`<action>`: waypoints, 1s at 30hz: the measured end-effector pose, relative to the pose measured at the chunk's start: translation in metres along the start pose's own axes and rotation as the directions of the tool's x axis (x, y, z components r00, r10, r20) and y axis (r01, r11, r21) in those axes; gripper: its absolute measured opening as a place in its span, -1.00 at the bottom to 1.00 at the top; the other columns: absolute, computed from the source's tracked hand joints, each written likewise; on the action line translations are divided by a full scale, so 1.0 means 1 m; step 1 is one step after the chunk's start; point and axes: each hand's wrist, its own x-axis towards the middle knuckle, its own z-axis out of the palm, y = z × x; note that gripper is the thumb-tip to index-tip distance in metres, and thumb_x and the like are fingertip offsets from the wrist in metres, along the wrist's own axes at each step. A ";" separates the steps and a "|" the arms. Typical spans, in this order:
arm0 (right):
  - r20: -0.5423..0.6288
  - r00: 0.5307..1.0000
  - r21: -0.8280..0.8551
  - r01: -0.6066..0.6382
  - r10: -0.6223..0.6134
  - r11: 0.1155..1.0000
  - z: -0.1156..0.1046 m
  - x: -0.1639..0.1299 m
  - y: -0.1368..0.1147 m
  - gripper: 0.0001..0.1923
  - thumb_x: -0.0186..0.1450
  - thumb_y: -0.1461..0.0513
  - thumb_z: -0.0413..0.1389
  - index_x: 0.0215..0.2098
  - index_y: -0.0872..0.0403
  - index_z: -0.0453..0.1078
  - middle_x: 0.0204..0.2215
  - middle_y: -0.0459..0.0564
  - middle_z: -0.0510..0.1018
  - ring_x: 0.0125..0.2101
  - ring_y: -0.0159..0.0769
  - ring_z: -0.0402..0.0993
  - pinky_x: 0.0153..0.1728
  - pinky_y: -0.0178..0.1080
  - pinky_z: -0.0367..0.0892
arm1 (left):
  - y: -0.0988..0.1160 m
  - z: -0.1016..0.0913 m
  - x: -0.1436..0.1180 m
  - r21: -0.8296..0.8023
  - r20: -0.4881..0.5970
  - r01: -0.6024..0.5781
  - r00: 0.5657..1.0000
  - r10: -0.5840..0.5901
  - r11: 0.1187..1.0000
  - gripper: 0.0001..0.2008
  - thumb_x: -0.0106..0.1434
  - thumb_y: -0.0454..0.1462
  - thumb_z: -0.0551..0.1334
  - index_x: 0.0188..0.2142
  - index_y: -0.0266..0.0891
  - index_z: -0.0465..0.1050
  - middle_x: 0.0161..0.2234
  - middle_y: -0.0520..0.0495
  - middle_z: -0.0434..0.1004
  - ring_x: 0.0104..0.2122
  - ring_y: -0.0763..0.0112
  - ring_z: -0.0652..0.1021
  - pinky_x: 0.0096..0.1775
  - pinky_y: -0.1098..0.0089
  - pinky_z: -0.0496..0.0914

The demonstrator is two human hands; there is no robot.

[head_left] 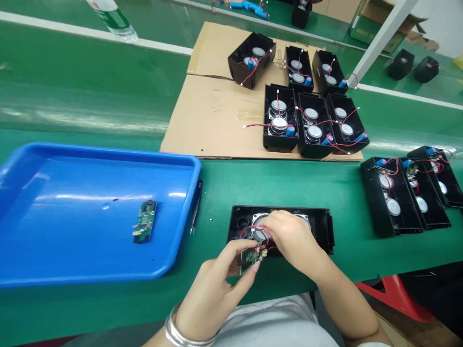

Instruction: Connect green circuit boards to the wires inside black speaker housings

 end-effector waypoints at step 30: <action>-0.279 0.956 0.264 0.169 -0.092 0.949 -0.005 -0.041 0.000 -0.79 0.41 0.30 -0.09 -0.24 0.10 0.39 -0.34 -0.01 0.50 -0.34 -0.35 0.38 -0.34 -0.29 0.34 | 0.003 0.004 0.022 0.126 0.049 -0.083 0.996 0.078 0.989 -0.77 0.24 -0.24 0.07 -0.09 -0.16 0.26 -0.39 0.03 0.66 -0.43 0.28 0.65 -0.51 0.49 0.48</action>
